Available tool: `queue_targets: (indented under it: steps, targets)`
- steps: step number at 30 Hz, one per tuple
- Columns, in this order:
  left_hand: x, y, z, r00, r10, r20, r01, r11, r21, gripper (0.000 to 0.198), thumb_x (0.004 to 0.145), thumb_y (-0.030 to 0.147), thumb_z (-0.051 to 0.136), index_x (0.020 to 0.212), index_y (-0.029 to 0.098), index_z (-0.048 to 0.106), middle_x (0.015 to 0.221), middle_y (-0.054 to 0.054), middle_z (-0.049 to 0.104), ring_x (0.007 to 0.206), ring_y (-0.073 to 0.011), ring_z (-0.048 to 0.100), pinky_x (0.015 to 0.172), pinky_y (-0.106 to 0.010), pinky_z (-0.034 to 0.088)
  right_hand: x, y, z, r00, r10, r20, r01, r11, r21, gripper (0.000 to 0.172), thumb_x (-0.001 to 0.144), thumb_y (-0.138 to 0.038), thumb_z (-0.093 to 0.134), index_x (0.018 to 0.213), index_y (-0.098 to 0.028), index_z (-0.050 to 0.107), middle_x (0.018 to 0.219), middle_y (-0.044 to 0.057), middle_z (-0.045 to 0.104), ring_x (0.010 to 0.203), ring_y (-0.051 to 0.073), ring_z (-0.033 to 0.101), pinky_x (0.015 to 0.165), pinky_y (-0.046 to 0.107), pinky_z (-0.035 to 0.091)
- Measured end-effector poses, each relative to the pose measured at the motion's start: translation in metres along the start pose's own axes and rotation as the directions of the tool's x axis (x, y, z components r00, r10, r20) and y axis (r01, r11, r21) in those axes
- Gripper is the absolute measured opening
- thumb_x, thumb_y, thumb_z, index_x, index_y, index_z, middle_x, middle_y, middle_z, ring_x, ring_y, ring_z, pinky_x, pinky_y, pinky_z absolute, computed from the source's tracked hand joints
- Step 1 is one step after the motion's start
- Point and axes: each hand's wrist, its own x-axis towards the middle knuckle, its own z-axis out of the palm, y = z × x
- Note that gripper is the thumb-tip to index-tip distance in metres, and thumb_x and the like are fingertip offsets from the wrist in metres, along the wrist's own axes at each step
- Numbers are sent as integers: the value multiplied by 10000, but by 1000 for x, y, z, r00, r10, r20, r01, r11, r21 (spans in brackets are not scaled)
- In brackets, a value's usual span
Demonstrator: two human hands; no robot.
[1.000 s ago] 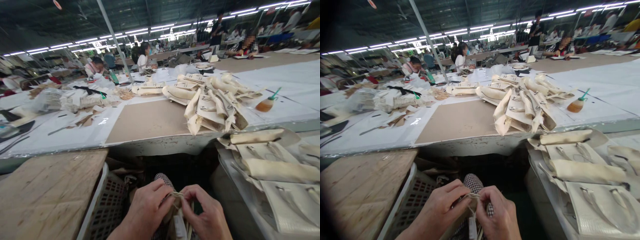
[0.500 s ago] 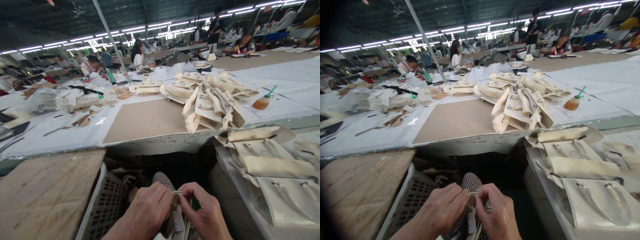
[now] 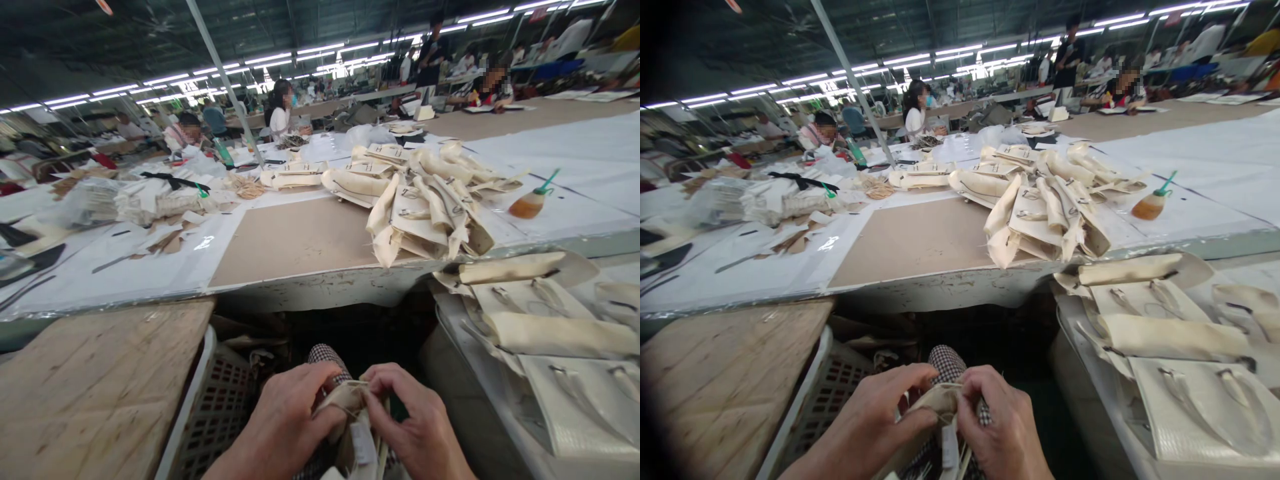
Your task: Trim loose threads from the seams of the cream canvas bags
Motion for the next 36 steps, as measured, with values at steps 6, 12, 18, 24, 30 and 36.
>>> queue_targets:
  steps: [6, 12, 18, 24, 30, 36]
  targets:
    - [2, -5, 2, 999, -36, 6, 35, 999, 27, 173, 833, 137, 589, 921, 240, 697, 898, 30, 739, 832, -168, 682, 727, -237, 448, 4, 2, 1, 988, -142, 67, 142, 990, 8, 231, 736, -7, 571, 810, -223, 534, 1057, 33, 714, 944, 154, 704, 811, 216, 544]
    - [1, -7, 4, 999, 19, -41, -15, 996, 91, 192, 837, 133, 536, 879, 227, 699, 842, 1, 735, 782, -167, 689, 691, -215, 479, 9, -1, 1, 990, -140, 17, 139, 989, 42, 212, 709, -20, 559, 755, -227, 552, 1023, 23, 747, 935, 160, 723, 806, 199, 556]
    - [1, -13, 9, 987, 133, -92, -121, 985, 122, 189, 860, 153, 516, 782, 212, 678, 755, -7, 718, 701, -158, 678, 662, -203, 498, 12, -4, 5, 988, -84, -128, 92, 994, 56, 173, 778, -54, 577, 755, -225, 564, 901, 21, 745, 810, 148, 730, 738, 188, 571]
    - [4, -15, 7, 993, 109, -55, -101, 986, 131, 151, 854, 155, 553, 800, 209, 682, 763, -1, 724, 708, -156, 682, 663, -200, 491, 12, 1, 4, 980, -199, -15, 199, 979, 44, 209, 777, -21, 558, 794, -229, 547, 923, 19, 725, 929, 179, 722, 794, 235, 575]
    - [8, -11, 5, 1000, -21, 4, 21, 988, 155, 108, 861, 187, 600, 796, 191, 687, 775, -8, 727, 705, -173, 684, 624, -221, 452, 21, -3, -2, 948, -301, 105, 307, 951, -35, 263, 740, 19, 512, 792, -239, 494, 832, -23, 720, 1094, 231, 671, 1021, 455, 480]
    - [6, -11, 10, 1000, -29, -10, 31, 985, 171, 96, 835, 142, 607, 791, 185, 682, 789, -15, 729, 734, -189, 686, 646, -244, 445, 23, -5, -4, 926, -332, 182, 340, 940, -16, 307, 676, 36, 476, 801, -243, 451, 937, -22, 748, 1200, 256, 609, 1075, 555, 405]
